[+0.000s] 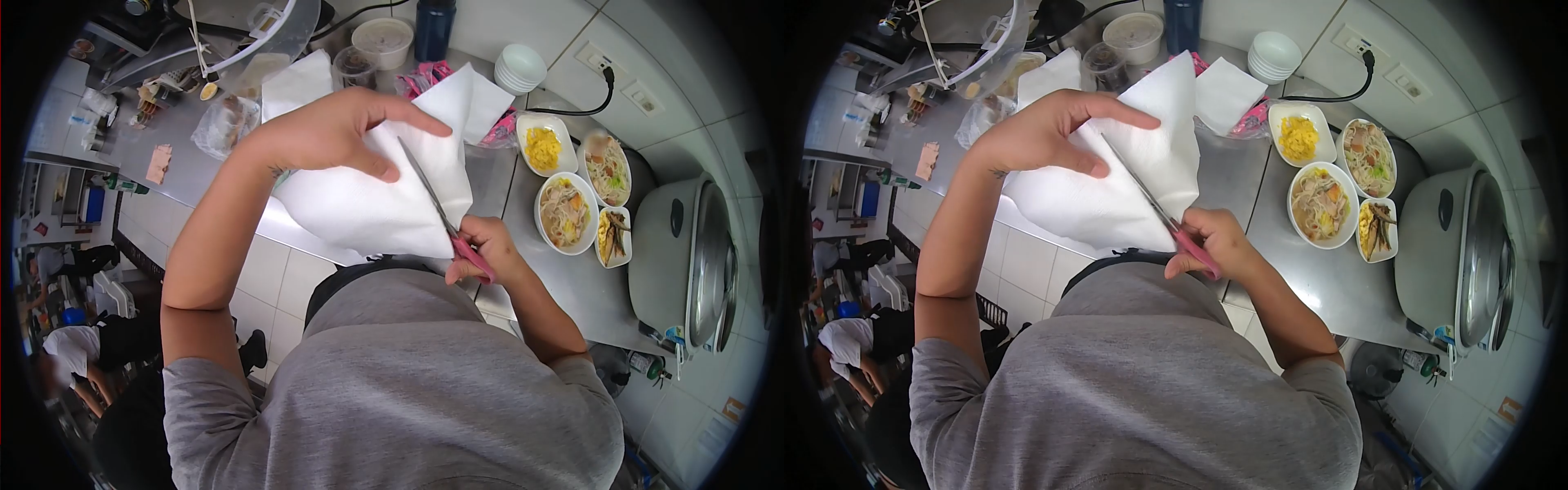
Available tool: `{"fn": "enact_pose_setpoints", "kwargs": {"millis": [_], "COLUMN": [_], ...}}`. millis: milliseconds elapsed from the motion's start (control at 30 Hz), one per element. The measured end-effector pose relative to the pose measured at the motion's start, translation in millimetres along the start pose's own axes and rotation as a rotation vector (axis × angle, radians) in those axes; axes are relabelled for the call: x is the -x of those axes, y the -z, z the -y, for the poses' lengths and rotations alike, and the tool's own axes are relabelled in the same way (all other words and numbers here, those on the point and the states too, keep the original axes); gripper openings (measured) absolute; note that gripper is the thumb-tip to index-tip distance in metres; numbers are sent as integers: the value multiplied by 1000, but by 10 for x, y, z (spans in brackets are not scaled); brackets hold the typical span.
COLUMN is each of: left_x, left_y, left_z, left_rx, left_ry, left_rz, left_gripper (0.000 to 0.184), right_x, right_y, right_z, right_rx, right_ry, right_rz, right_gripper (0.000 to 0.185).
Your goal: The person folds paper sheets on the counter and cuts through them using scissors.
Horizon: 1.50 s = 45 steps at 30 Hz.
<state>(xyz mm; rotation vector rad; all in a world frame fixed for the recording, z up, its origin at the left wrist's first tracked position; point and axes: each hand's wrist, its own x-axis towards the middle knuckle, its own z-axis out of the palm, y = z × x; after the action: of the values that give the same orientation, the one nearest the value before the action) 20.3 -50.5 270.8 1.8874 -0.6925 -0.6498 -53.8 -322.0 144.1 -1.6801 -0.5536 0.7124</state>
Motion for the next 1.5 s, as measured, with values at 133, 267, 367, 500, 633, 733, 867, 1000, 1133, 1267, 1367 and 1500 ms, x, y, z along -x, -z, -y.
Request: {"fn": "enact_pose_setpoints", "kwargs": {"millis": [133,267,367,500,633,733,867,1000,1133,1267,1367,1500], "left_x": [15,-12,-12,14,7,-27,-21,-26,-57,-53,-56,123], "left_y": [-30,-149,-227,-265,-320,-425,-440,-459,-522,-530,-546,-218], "left_z": [66,153,201,219,209,296,288,309,324,323,375,443], "left_rx": [293,376,443,531,533,537,570,520,494,506,495,450], "left_ry": [26,19,102,116,100,95,106,78,71,40,103,163], "left_rz": [-18,71,90,87,129,156,175,177,204,194,223,25], "left_gripper": [62,63,66,68,67,67,68,68,69,71,75,84], "right_x": [5,-39,-50,31,9,-26,-11,-30,-108,-87,-35,43], "right_y": [-15,-97,-134,-71,-76,-156,-98,-138,-222,-182,-181,-60], "right_z": [-51,39,29,49,56,18,40,11,-124,-53,-87,-307], "right_rx": [35,-198,-263,-109,-95,-254,-97,-212,-265,-143,-202,-84], "right_ry": [144,189,221,50,108,217,52,62,312,277,248,152], "right_rz": [-57,-5,11,62,82,50,91,88,100,80,9,-247], "right_gripper": [59,66,75,83,78,72,76,77,70,66,61,58]}}
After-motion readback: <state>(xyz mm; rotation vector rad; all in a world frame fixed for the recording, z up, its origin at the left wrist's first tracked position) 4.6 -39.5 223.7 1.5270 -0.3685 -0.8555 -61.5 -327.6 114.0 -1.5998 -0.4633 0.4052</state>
